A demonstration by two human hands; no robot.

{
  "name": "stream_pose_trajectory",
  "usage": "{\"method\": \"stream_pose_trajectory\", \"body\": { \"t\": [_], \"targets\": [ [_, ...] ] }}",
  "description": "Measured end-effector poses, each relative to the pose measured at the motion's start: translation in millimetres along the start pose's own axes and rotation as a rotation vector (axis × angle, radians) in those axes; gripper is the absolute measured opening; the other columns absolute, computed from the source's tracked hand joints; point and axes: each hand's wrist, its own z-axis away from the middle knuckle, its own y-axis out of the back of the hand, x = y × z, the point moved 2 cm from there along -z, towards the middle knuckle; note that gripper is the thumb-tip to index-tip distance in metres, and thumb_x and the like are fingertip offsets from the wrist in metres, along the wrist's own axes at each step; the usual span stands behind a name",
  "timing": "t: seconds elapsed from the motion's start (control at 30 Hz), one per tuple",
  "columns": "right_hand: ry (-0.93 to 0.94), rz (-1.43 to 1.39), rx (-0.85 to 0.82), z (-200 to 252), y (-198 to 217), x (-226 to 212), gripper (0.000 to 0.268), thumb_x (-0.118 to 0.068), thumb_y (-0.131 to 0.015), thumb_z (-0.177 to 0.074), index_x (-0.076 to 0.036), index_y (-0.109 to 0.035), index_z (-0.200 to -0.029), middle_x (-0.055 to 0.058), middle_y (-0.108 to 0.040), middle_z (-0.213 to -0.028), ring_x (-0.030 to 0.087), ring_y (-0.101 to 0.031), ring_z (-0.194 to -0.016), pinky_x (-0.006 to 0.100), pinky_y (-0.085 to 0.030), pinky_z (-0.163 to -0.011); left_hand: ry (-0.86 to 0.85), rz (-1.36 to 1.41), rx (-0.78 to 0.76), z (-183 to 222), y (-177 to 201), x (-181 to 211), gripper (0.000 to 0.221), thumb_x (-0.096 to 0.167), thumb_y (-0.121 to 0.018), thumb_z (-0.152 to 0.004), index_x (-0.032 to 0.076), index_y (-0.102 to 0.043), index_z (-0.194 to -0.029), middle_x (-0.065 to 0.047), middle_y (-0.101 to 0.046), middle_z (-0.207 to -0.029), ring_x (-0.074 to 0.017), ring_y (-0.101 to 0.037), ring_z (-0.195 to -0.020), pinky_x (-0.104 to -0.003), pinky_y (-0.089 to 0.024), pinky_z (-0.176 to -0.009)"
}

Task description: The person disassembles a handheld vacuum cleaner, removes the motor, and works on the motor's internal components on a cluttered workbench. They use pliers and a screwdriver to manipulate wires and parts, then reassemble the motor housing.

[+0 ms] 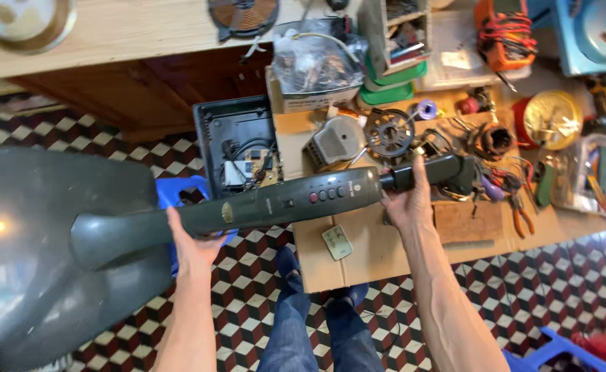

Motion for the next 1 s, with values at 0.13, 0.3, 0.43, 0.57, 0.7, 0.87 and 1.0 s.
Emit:
{"method": "stream_pose_trajectory", "body": {
  "t": [0.13,0.3,0.43,0.57,0.7,0.87,1.0],
  "targets": [
    [0.061,0.014,-0.025,9.6,-6.5,1.6,0.061,-0.062,-0.075,-0.081,-0.011,-0.060,-0.112,0.011,-0.069,-0.101,0.026,-0.069,-0.100,0.058,-0.055,-0.094,-0.092,-0.042,0.036,-0.9,-11.6,-3.5,0.082,0.072,-0.066,-0.067,0.023,-0.055,-0.132,-0.012,-0.051,-0.143,-0.0311,-0.051,-0.129,-0.061,-0.042,-0.109],
    [0.152,0.103,-0.036,54.0,-30.6,-1.3,0.056,-0.061,-0.072,-0.085,-0.010,-0.061,-0.105,0.011,-0.070,-0.100,0.025,-0.070,-0.100,0.056,-0.055,-0.091,-0.111,-0.029,0.164,9.4,1.3,5.6,0.082,0.075,-0.062,-0.073,0.020,-0.059,-0.134,-0.018,-0.045,-0.144,-0.0300,-0.051,-0.126,-0.056,-0.044,-0.108],
    [0.175,0.121,0.003,88.2,-60.0,-11.8,0.052,-0.056,-0.072,-0.085,-0.009,-0.061,-0.106,0.008,-0.070,-0.098,0.024,-0.070,-0.099,0.056,-0.057,-0.088,-0.061,-0.012,0.181,31.9,11.6,23.1,0.088,0.080,-0.063,-0.077,0.014,-0.062,-0.134,-0.015,-0.052,-0.140,-0.0277,-0.057,-0.119,-0.049,-0.051,-0.100],
    [0.167,0.111,-0.088,128.1,-65.5,-10.0,0.051,-0.056,-0.067,-0.096,-0.009,-0.061,-0.115,0.010,-0.066,-0.098,0.023,-0.066,-0.095,0.046,-0.055,-0.090,-0.195,-0.034,0.013,58.2,36.9,29.3,0.068,0.066,-0.071,-0.076,0.022,-0.062,-0.126,-0.003,-0.066,-0.122,-0.0255,-0.065,-0.097,-0.045,-0.051,-0.075],
    [0.204,0.110,-0.013,191.9,-40.3,6.7,0.054,-0.054,-0.065,-0.096,-0.003,-0.058,-0.113,0.011,-0.067,-0.102,0.025,-0.068,-0.101,0.046,-0.053,-0.099,-0.174,0.019,0.160,102.0,88.0,31.0,0.064,0.068,-0.070,-0.078,0.023,-0.064,-0.123,-0.003,-0.063,-0.123,-0.0230,-0.060,-0.103,-0.044,-0.049,-0.078],
    [0.264,0.048,-0.125,264.0,-1.3,17.6,0.054,-0.048,-0.066,-0.102,0.004,-0.057,-0.115,0.015,-0.065,-0.107,0.027,-0.067,-0.110,0.043,-0.051,-0.108,-0.179,0.047,0.178,169.1,146.8,9.8,0.063,0.065,-0.070,-0.078,0.022,-0.064,-0.123,-0.003,-0.064,-0.126,-0.0242,-0.060,-0.114,-0.047,-0.053,-0.091],
    [0.277,0.031,-0.141,305.6,31.3,22.5,0.050,-0.046,-0.064,-0.097,-0.003,-0.054,-0.120,0.017,-0.070,-0.108,0.025,-0.065,-0.103,0.042,-0.051,-0.097,-0.120,0.053,0.125,200.1,190.2,-20.6,0.069,0.069,-0.067,-0.079,0.018,-0.065,-0.124,-0.007,-0.066,-0.126,-0.0279,-0.062,-0.114,-0.049,-0.051,-0.092]
  ]
}}
